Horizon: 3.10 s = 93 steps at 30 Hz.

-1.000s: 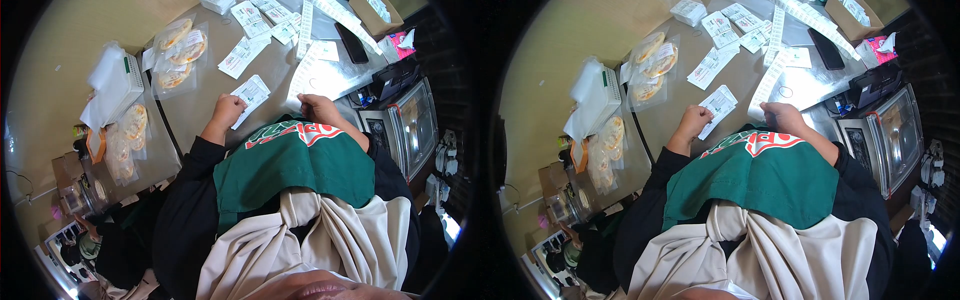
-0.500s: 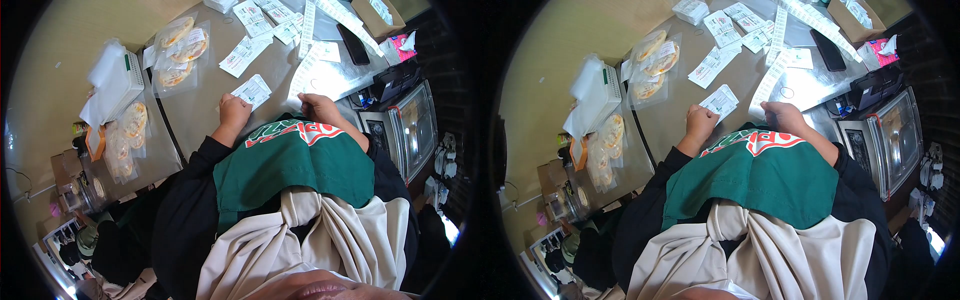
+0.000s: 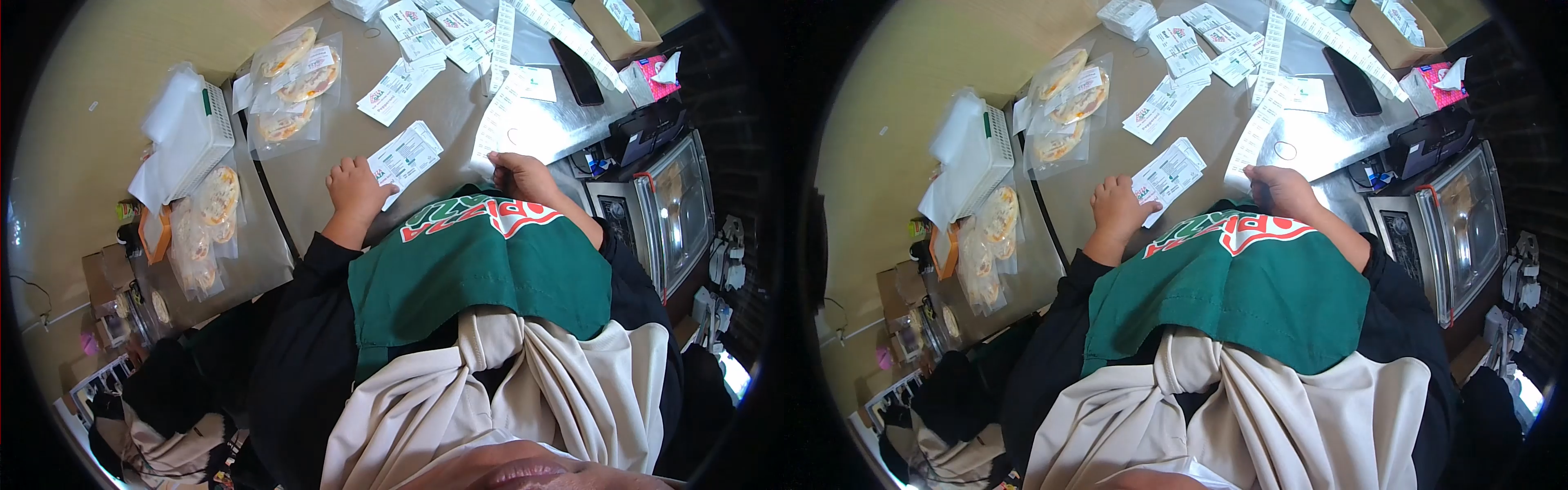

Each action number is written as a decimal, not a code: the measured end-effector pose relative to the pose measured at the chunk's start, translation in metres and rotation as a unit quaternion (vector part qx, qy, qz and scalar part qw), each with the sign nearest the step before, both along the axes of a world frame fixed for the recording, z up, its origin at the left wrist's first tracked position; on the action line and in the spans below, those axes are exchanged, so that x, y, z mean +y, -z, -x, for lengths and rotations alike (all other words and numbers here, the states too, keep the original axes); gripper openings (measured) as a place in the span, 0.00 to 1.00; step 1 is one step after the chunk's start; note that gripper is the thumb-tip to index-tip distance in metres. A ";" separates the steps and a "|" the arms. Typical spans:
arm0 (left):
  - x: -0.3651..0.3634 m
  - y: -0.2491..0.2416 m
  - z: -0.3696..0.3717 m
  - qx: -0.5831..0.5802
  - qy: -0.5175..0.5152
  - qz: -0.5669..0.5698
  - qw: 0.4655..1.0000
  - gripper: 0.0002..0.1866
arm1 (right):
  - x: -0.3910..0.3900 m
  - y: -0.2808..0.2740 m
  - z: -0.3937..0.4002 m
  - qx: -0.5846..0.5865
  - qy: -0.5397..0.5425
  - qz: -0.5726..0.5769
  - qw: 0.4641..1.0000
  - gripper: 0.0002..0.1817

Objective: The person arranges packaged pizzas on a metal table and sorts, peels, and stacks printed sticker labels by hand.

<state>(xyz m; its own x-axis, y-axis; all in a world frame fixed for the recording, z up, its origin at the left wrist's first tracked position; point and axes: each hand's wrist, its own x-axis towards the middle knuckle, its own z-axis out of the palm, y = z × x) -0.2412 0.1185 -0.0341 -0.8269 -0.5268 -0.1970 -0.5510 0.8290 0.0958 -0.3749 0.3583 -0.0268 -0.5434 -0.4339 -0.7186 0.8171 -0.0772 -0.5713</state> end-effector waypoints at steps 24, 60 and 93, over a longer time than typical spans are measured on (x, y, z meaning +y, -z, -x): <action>-0.068 -0.079 0.091 0.369 -0.159 -0.466 0.788 0.06 | 0.001 -0.010 0.001 -0.019 -0.014 -0.009 1.000 0.08; 0.055 -0.011 0.049 0.443 0.225 -0.161 0.853 0.12 | -0.012 -0.011 0.006 0.085 -0.155 -0.010 0.984 0.07; -0.018 0.022 0.052 0.107 0.075 -0.354 0.926 0.07 | -0.008 -0.027 0.003 0.046 -0.091 -0.066 0.993 0.12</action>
